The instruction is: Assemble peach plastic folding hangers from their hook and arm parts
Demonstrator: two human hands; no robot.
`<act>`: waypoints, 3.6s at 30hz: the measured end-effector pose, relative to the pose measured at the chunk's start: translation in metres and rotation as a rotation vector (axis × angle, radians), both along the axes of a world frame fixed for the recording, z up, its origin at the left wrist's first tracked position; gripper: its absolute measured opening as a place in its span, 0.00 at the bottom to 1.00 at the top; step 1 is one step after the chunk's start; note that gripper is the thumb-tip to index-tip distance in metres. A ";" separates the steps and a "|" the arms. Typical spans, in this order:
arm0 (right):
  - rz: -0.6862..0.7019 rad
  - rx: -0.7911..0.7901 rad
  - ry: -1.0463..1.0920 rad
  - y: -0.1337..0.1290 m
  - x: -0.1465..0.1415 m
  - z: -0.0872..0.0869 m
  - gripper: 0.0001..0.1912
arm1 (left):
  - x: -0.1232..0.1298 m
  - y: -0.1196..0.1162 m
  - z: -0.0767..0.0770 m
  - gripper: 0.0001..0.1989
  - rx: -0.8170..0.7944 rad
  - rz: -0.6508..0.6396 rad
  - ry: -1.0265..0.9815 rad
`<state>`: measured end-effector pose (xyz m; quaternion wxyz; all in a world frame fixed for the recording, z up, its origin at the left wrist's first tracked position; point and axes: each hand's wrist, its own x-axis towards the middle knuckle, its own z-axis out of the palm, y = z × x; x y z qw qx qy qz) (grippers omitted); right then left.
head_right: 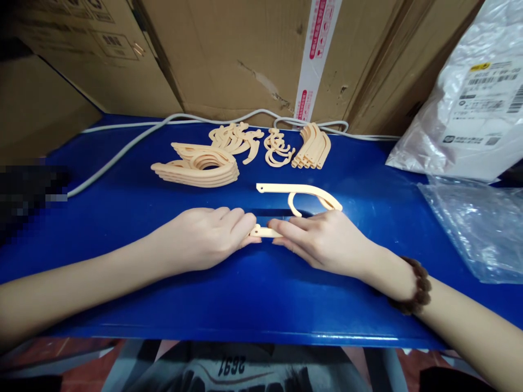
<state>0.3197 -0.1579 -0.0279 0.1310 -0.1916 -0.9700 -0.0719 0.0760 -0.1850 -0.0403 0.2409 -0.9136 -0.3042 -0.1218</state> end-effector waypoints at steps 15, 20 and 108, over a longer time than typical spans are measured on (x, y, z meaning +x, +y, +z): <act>-0.002 0.037 0.002 0.002 -0.001 0.000 0.16 | -0.003 0.007 -0.004 0.15 -0.279 -0.041 -0.074; 0.004 0.034 0.012 0.002 0.000 -0.002 0.15 | -0.003 0.007 -0.003 0.14 -0.313 -0.017 -0.058; -0.065 0.081 -0.008 -0.001 -0.003 -0.003 0.18 | -0.007 0.012 -0.001 0.21 -0.067 -0.054 -0.055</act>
